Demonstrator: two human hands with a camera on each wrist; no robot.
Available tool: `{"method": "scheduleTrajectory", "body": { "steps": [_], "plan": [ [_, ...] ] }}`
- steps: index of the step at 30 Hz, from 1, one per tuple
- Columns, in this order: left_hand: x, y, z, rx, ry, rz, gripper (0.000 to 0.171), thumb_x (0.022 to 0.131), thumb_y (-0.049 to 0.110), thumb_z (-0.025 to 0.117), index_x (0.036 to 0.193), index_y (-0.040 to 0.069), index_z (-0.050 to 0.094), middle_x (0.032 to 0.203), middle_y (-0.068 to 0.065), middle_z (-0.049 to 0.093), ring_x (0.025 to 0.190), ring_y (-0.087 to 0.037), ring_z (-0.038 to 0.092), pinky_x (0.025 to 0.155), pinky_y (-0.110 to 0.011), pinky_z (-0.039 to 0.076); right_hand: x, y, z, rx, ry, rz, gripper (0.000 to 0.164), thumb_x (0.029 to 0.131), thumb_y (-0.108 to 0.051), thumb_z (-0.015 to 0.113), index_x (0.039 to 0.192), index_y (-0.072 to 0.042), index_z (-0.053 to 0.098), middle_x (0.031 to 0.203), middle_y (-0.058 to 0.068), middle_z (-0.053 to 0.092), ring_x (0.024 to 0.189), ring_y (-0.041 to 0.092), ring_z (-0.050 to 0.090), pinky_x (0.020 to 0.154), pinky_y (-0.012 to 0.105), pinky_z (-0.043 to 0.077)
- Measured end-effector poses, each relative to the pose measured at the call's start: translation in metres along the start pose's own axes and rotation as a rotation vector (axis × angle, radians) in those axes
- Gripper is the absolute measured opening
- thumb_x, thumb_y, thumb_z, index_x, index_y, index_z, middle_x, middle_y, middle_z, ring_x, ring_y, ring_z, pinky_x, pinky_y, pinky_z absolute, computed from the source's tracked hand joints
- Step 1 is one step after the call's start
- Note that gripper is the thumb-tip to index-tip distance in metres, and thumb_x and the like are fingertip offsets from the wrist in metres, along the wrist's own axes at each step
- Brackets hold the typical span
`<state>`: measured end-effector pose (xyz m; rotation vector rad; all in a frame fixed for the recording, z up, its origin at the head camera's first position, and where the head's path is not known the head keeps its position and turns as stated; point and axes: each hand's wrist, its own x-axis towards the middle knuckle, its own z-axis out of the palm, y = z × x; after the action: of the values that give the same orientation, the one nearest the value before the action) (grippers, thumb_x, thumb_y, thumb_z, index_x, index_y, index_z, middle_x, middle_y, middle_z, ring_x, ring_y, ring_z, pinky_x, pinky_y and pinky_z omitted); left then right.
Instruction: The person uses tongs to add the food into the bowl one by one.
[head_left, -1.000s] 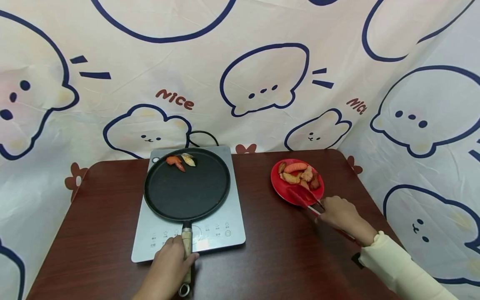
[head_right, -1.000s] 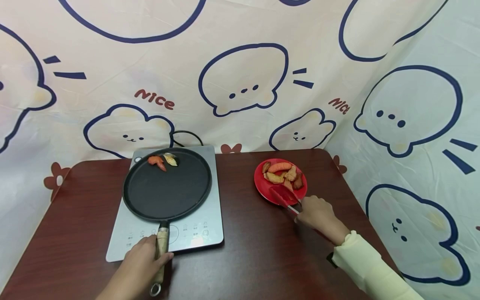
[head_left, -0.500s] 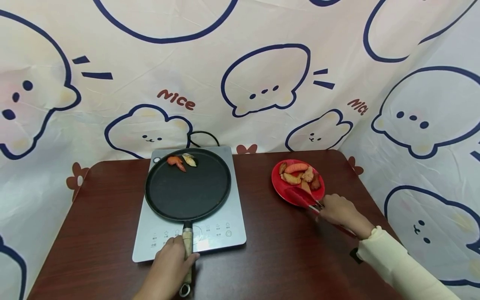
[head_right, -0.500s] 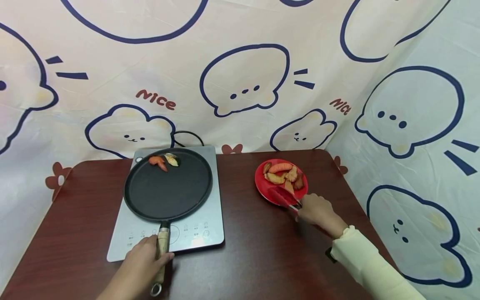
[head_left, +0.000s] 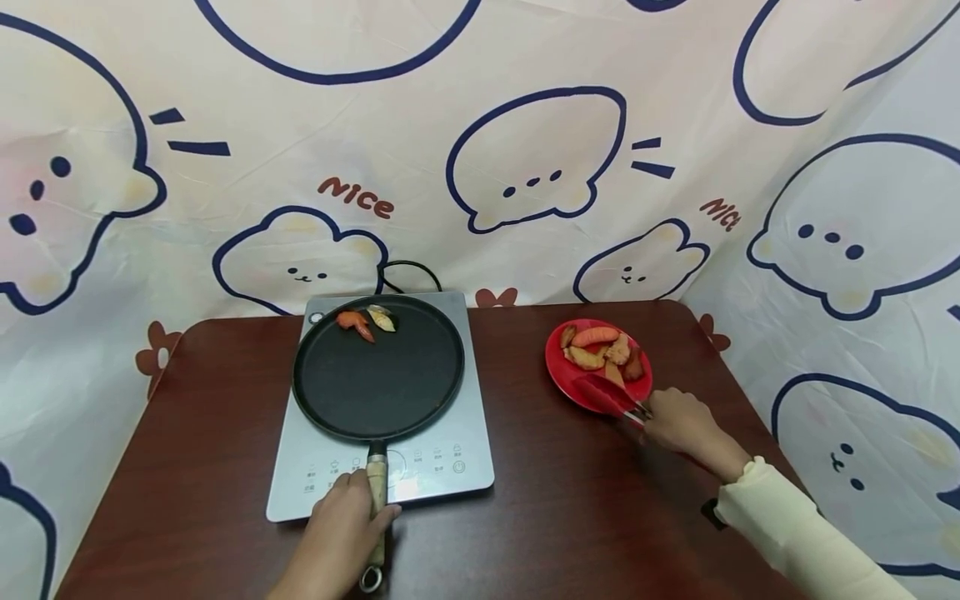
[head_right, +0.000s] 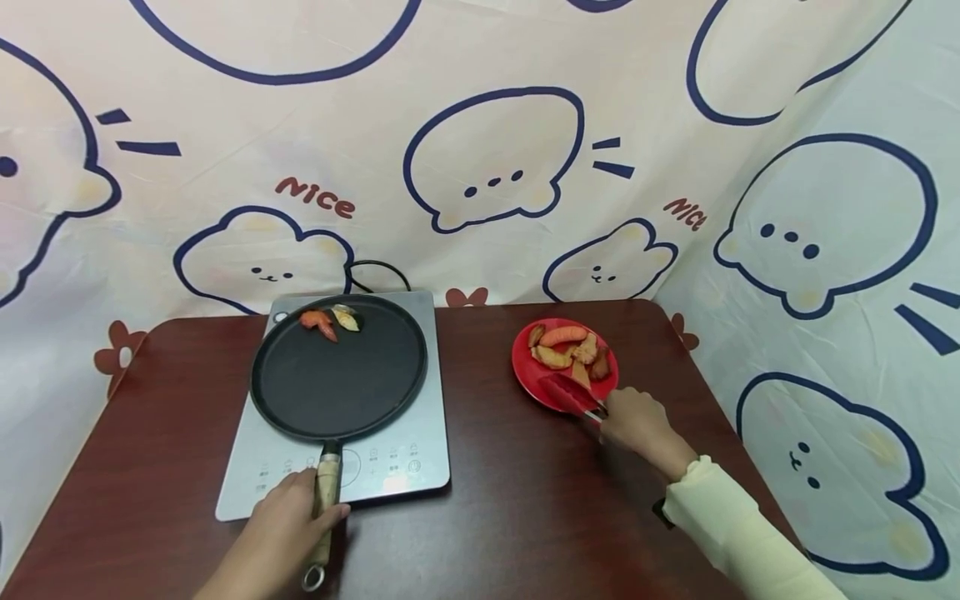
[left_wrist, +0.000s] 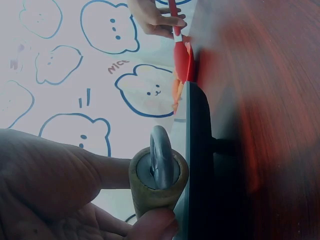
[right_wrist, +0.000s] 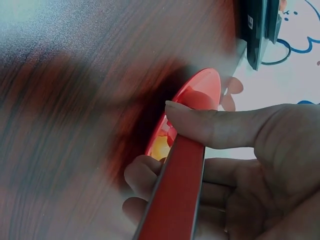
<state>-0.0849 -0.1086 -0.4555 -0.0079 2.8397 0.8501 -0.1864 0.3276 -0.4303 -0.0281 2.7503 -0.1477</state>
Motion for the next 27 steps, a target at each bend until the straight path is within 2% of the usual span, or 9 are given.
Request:
{"method": "scheduleTrajectory", "body": {
  "steps": [6, 12, 16, 19, 22, 27],
  "plan": [
    [0.000, 0.001, 0.000, -0.005, 0.001, -0.009, 0.052, 0.083, 0.019, 0.085, 0.109, -0.019, 0.061, 0.084, -0.015, 0.060, 0.076, -0.022, 0.058, 0.067, -0.044, 0.053, -0.002, 0.001, 0.000, 0.020, 0.038, -0.030, 0.019, 0.083, -0.015, 0.079, 0.076, -0.011, 0.062, 0.069, 0.004, 0.057, 0.057, 0.018, 0.050, 0.051, 0.030, 0.039],
    [-0.001, 0.000, -0.002, -0.013, 0.008, -0.004, 0.043, 0.083, 0.019, 0.085, 0.101, -0.014, 0.062, 0.080, -0.012, 0.060, 0.074, -0.021, 0.058, 0.064, -0.042, 0.052, 0.000, -0.005, -0.005, 0.034, 0.071, -0.061, 0.016, 0.083, -0.016, 0.078, 0.077, -0.012, 0.064, 0.067, 0.003, 0.056, 0.056, 0.017, 0.048, 0.051, 0.030, 0.038],
    [0.000, 0.001, -0.004, -0.014, 0.010, -0.003, 0.039, 0.083, 0.019, 0.085, 0.096, -0.010, 0.062, 0.077, -0.010, 0.061, 0.071, -0.021, 0.059, 0.061, -0.040, 0.052, 0.003, -0.016, -0.012, 0.019, 0.099, -0.101, 0.015, 0.083, -0.020, 0.080, 0.092, -0.011, 0.072, 0.071, 0.003, 0.059, 0.060, 0.018, 0.049, 0.054, 0.032, 0.039],
    [0.000, 0.001, -0.005, -0.003, 0.006, -0.006, 0.038, 0.083, 0.020, 0.085, 0.094, -0.008, 0.062, 0.075, -0.010, 0.061, 0.067, -0.021, 0.060, 0.059, -0.039, 0.051, 0.007, -0.029, -0.020, -0.009, 0.097, -0.117, 0.035, 0.083, -0.023, 0.082, 0.112, -0.006, 0.074, 0.082, 0.005, 0.068, 0.068, 0.019, 0.054, 0.059, 0.036, 0.046],
    [-0.001, 0.002, -0.006, 0.006, -0.003, -0.016, 0.037, 0.083, 0.021, 0.084, 0.092, -0.007, 0.062, 0.073, -0.009, 0.062, 0.064, -0.020, 0.059, 0.056, -0.037, 0.050, 0.012, -0.045, -0.030, -0.024, 0.077, -0.116, 0.047, 0.083, -0.024, 0.081, 0.124, -0.003, 0.071, 0.091, 0.007, 0.072, 0.073, 0.021, 0.057, 0.065, 0.038, 0.049],
    [-0.002, 0.003, -0.006, 0.024, -0.011, -0.032, 0.038, 0.083, 0.022, 0.084, 0.094, -0.008, 0.063, 0.069, -0.008, 0.062, 0.059, -0.020, 0.059, 0.054, -0.036, 0.048, 0.019, -0.078, -0.043, -0.013, 0.088, -0.139, 0.052, 0.083, -0.024, 0.083, 0.129, -0.003, 0.069, 0.088, 0.005, 0.072, 0.074, 0.021, 0.057, 0.066, 0.036, 0.048]
  ]
}}
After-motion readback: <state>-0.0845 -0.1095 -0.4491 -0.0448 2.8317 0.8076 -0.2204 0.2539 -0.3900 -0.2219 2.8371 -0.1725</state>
